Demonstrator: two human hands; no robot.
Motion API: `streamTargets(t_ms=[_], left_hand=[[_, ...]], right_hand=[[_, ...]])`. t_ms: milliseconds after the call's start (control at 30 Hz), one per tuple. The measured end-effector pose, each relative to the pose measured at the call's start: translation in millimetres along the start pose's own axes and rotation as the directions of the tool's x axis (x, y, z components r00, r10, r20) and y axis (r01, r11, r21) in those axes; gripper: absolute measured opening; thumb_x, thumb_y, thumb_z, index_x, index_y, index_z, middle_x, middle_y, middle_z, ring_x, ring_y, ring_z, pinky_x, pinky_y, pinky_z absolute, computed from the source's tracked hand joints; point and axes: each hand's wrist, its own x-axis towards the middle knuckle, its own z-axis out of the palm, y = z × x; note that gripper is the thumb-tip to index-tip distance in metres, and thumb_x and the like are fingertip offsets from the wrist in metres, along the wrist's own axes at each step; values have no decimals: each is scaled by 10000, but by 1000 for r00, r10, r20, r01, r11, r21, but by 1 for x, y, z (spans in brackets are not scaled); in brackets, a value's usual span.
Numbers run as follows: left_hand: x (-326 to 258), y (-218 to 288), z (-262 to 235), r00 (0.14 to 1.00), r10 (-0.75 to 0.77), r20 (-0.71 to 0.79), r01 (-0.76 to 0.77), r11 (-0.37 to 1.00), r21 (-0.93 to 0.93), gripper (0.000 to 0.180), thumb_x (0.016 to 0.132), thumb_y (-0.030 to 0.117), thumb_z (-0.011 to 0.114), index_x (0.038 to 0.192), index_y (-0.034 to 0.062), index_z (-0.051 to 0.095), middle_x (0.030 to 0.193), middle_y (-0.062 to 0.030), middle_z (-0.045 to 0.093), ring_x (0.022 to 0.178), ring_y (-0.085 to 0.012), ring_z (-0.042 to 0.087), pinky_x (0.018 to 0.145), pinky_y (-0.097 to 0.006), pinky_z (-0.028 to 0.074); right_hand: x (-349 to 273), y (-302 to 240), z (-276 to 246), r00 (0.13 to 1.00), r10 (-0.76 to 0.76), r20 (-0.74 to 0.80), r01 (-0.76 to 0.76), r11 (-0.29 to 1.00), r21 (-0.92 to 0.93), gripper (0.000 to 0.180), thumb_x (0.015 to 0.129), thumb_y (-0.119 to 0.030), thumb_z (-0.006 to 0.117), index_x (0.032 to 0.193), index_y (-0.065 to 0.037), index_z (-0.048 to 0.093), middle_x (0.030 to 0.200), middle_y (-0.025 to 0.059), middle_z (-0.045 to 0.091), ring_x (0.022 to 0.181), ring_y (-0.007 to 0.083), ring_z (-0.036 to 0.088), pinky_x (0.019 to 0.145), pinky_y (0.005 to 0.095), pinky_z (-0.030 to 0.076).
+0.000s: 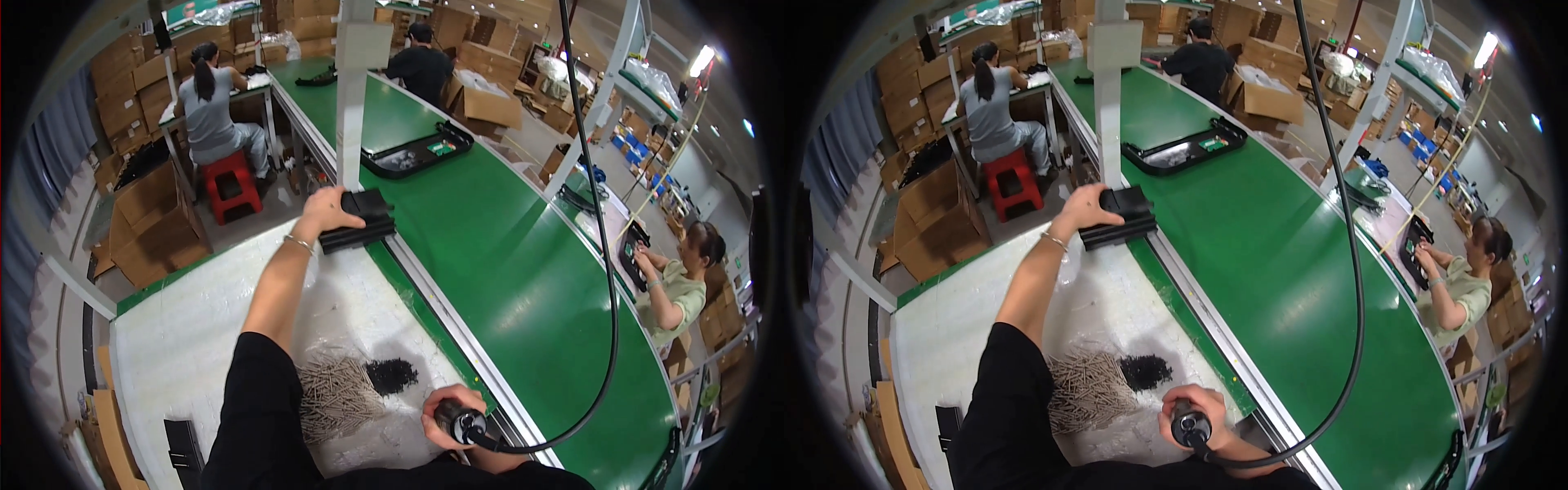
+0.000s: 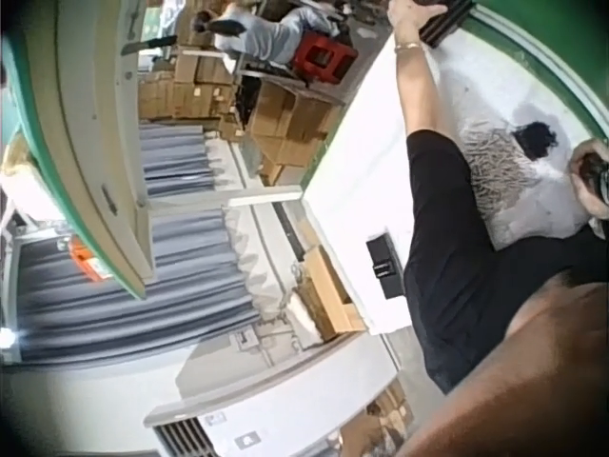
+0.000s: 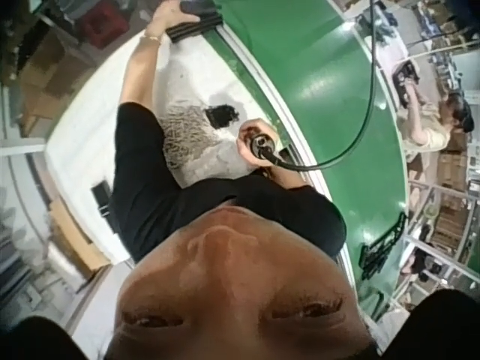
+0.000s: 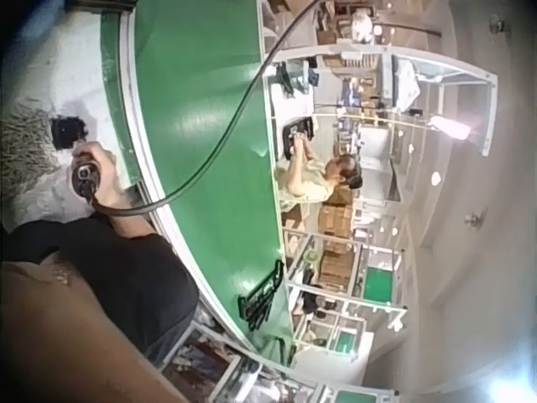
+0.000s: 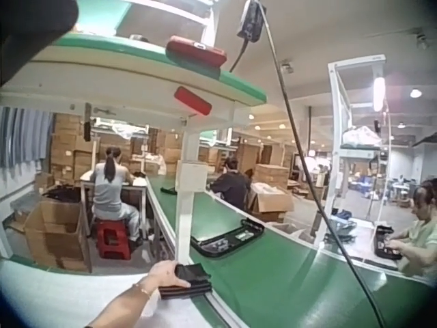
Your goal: Assembling black plastic components by picking up small screws and driving them into the housing using an electric screwdriver at a factory workstation.
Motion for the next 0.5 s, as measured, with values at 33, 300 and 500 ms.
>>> streamTargets(t_ms=[33,300,500], left_hand=[[-4,4,-10,1000,21,-19,-23,994,-106,896,540,532,811,1233,19,567,1178,-212,605,1132,-351,561,966,-412,452],[-190,71,-103,965,145,-219,-220,902,-372,689,559,358,872,1092,0,623,913,-166,685,838,-228,677,769,-318,521],[-393,133,-71,980,11,197,46,958,-282,725,493,250,850,1130,16,593,1015,-165,619,885,-334,603,787,-411,494]], right_hand=[[1,5,0,1000,20,-24,-19,999,37,252,637,-43,731,855,-27,604,623,31,624,543,125,627,541,237,500],[26,1,-16,958,200,-206,-112,922,371,290,742,-145,635,959,-30,480,662,43,514,560,134,486,602,293,441],[38,3,-11,975,-83,-204,185,813,552,286,756,-108,555,1017,-55,450,603,-3,407,477,97,385,539,272,363]])
